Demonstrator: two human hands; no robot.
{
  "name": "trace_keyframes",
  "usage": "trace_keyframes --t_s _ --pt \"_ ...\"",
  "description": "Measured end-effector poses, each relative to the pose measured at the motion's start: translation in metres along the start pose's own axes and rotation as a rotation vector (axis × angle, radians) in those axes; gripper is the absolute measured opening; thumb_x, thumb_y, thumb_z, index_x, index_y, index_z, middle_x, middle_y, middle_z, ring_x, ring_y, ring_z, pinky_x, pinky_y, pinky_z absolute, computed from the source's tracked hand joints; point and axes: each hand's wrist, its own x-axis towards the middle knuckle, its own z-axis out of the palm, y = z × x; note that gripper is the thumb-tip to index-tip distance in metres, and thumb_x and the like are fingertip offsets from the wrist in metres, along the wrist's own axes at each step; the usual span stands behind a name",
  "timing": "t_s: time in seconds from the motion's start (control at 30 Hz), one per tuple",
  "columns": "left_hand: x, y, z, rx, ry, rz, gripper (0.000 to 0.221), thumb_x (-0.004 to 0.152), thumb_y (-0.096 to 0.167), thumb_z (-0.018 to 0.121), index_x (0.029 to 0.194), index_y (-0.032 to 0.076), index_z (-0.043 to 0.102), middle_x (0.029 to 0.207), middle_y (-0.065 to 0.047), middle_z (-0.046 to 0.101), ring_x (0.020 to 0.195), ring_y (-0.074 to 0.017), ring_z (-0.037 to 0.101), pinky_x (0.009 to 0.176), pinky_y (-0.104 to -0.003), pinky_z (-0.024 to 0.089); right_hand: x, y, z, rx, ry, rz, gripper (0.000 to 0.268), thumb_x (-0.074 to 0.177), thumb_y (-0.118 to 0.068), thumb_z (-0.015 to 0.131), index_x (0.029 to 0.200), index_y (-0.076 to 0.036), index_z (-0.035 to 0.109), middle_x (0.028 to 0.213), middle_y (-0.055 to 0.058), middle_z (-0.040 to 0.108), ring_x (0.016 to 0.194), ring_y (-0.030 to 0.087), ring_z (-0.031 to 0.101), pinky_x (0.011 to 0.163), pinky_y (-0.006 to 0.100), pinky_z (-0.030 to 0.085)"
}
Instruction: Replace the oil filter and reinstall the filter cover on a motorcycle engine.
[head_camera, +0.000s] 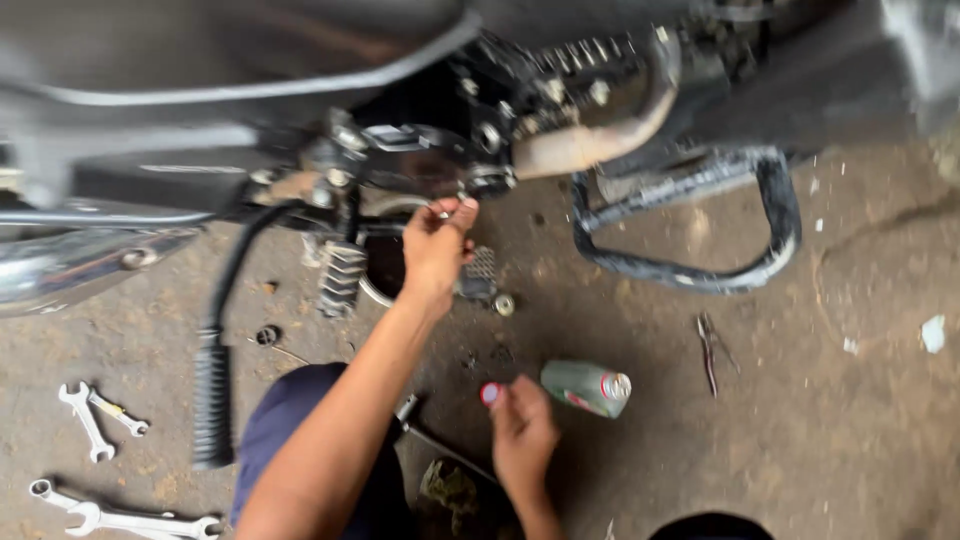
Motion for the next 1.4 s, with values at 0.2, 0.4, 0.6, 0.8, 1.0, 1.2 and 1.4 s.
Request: trace_keyframes --t_s 0.2,0.4,0.6,0.8,1.0,1.2,1.4 --pt "-0.047 -0.024 -0.028 0.423 -0.412 0.367 0.022 0.097 0.026 0.080 0.095 0.006 0.070 0.078 0.002 0.067 0.071 -0.0045 0.057 0.063 -0.022 0.047 -0.099 0.104 -0.010 -0.743 -0.839 0.486 0.079 0.093 -0.031 0.076 0.156 -0.011 0.032 0.126 0.022 0.059 0.104 0.043 0.065 0.090 0.051 0.053" --pt "-0.098 -0.013 -0.036 1.272 -1.135 0.191 0.034 0.091 0.042 0.079 0.106 0.013 0.070 0.089 -0.002 0.075 0.079 -0.0173 0.070 0.073 -0.037 0.055 -0.093 0.143 0.006 -0.656 -0.821 0.150 0.020 0.103 -0.017 0.055 0.111 -0.003 0.067 0.101 0.021 0.070 0.096 0.036 0.066 0.083 0.047 0.051" --pt "-0.145 -0.113 -0.068 1.575 -1.355 -0.114 0.061 0.096 0.035 0.070 0.150 0.021 0.045 0.122 -0.008 0.072 0.097 -0.0263 0.072 0.092 -0.048 0.054 -0.062 0.082 -0.047 0.199 -0.463 0.638 0.021 0.099 -0.011 0.052 0.105 -0.004 0.071 0.085 0.013 0.074 0.073 0.020 0.069 0.071 0.036 0.057" --pt "-0.130 -0.145 -0.090 1.364 -1.235 -0.153 0.042 0.093 0.020 0.070 0.134 0.018 0.063 0.124 -0.012 0.071 0.092 -0.0237 0.078 0.086 -0.037 0.061 -0.053 0.082 -0.051 0.623 -0.599 0.608 0.013 0.103 -0.002 0.060 0.098 0.000 0.072 0.078 0.000 0.066 0.068 0.008 0.056 0.059 0.025 0.046" --pt "-0.095 -0.114 -0.083 1.588 -1.025 -0.085 0.025 0.092 0.027 0.067 0.113 0.016 0.077 0.103 -0.014 0.079 0.084 -0.0240 0.077 0.077 -0.037 0.062 -0.034 0.098 -0.011 0.572 -0.202 0.567 0.009 0.090 -0.001 0.072 0.098 0.002 0.073 0.080 0.007 0.072 0.065 0.011 0.062 0.056 0.026 0.047" --pt "-0.058 -0.120 -0.124 1.901 -0.844 -0.059 0.045 0.109 0.045 0.040 0.107 0.011 0.070 0.082 -0.009 0.071 0.059 -0.0215 0.064 0.056 -0.038 0.055 -0.063 0.135 0.026 -0.341 -0.257 0.066 0.021 0.084 -0.018 0.076 0.099 -0.004 0.073 0.087 0.011 0.074 0.076 0.026 0.070 0.068 0.038 0.055" --pt "-0.069 -0.072 -0.130 2.005 -0.686 0.300 0.049 0.103 0.053 0.049 0.111 0.006 0.060 0.071 -0.012 0.065 0.050 -0.0186 0.058 0.048 -0.036 0.052 -0.079 0.161 0.059 -0.989 -0.409 -0.517 0.018 0.092 -0.028 0.060 0.092 -0.011 0.065 0.089 0.008 0.062 0.089 0.028 0.061 0.074 0.044 0.049"
